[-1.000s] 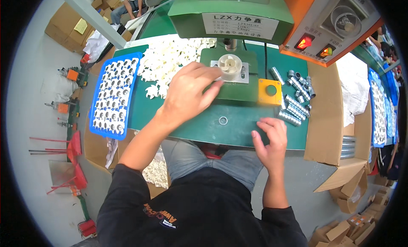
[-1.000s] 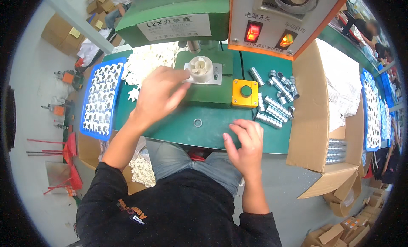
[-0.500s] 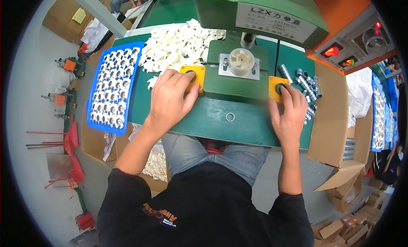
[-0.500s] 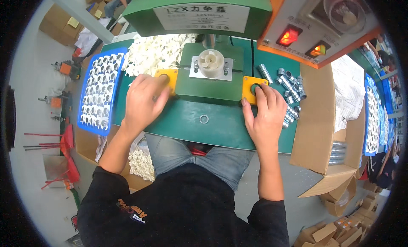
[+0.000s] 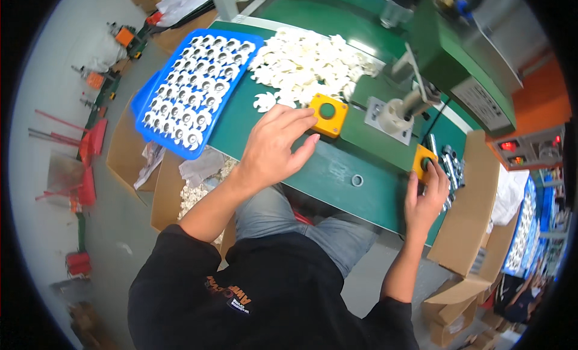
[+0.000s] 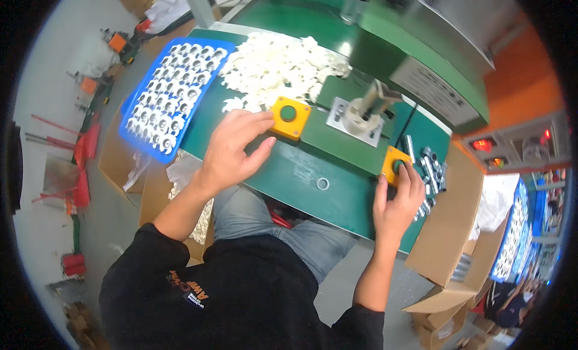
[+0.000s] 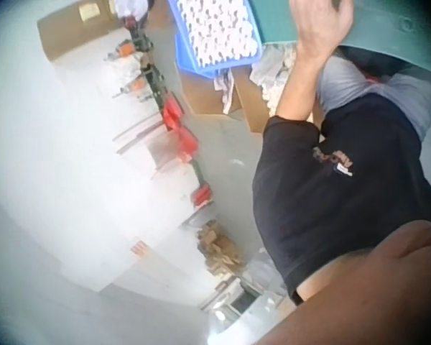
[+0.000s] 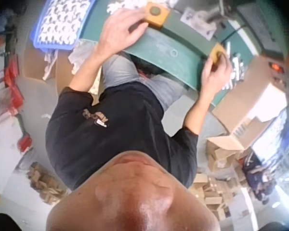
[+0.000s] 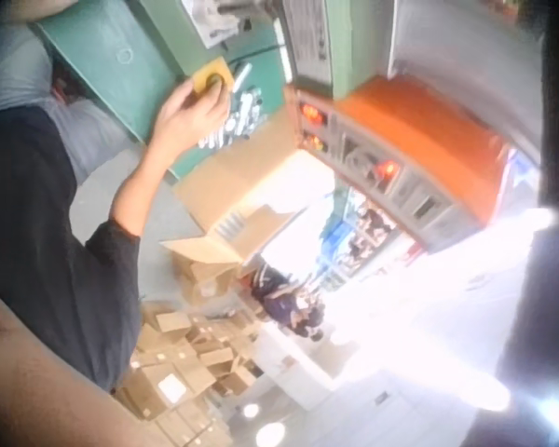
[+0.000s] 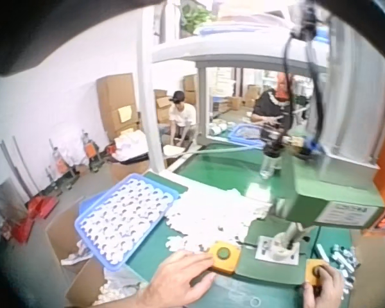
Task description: Use an assembly press machine to join small plastic and metal components.
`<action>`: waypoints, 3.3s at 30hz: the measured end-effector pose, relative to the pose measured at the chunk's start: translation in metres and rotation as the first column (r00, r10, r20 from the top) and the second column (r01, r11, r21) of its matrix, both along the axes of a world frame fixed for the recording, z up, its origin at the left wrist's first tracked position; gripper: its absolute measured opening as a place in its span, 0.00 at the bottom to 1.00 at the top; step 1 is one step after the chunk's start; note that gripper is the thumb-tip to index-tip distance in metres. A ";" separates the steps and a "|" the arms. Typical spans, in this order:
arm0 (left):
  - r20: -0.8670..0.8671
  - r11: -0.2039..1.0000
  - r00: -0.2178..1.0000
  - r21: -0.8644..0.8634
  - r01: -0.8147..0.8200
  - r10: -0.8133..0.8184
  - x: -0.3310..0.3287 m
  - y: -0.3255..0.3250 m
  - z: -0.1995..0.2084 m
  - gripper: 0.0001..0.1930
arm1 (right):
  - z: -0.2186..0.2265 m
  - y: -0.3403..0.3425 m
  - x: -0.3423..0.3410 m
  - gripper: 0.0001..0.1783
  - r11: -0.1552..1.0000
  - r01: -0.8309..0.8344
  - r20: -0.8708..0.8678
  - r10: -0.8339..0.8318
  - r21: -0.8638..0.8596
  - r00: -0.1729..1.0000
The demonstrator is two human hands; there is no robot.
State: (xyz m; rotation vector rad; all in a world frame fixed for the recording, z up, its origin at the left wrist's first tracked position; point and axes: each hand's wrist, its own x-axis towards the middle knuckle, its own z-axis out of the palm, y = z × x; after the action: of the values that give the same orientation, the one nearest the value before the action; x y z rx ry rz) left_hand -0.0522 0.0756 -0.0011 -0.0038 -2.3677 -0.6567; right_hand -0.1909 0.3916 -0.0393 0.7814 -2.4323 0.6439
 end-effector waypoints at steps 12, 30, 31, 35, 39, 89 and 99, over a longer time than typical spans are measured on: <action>0.214 0.807 0.804 -0.375 -0.456 0.554 0.092 -0.158 -0.020 0.25 | 0.009 -0.017 0.001 0.26 0.997 0.044 0.051 -0.040 -0.063 0.998; -0.203 0.333 0.268 0.447 -0.831 0.942 0.231 -0.183 -0.192 0.09 | -0.016 -0.017 -0.012 0.24 0.987 -0.115 0.074 0.107 0.112 0.992; -0.035 0.232 0.251 0.528 -0.817 0.967 0.247 -0.188 -0.262 0.09 | -0.016 -0.017 -0.012 0.25 0.984 -0.100 0.046 0.095 0.146 0.994; 0.518 -0.151 0.416 0.742 -0.653 0.748 0.228 -0.172 -0.428 0.10 | 0.000 0.008 -0.003 0.26 0.986 0.004 0.011 -0.006 0.166 1.000; 0.729 0.056 0.616 0.631 -0.774 0.298 0.327 -0.187 -0.579 0.09 | -0.014 -0.028 0.004 0.25 0.983 0.163 0.251 -0.179 0.084 0.951; 0.334 -0.147 0.362 0.878 -0.455 0.870 0.324 -0.222 -0.347 0.09 | -0.035 -0.001 -0.043 0.27 0.984 0.151 0.044 -0.147 -0.090 0.988; -0.201 0.697 0.760 0.587 -0.411 0.618 0.311 -0.206 -0.049 0.10 | -0.033 -0.033 -0.020 0.25 0.993 0.122 -0.049 -0.122 -0.013 0.991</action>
State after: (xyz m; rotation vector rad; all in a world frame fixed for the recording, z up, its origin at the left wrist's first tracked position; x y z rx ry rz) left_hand 0.2593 -0.1302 -0.0502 0.7033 -1.6213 -0.8755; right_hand -0.2111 0.3585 -0.0725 0.6318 -2.4077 0.5821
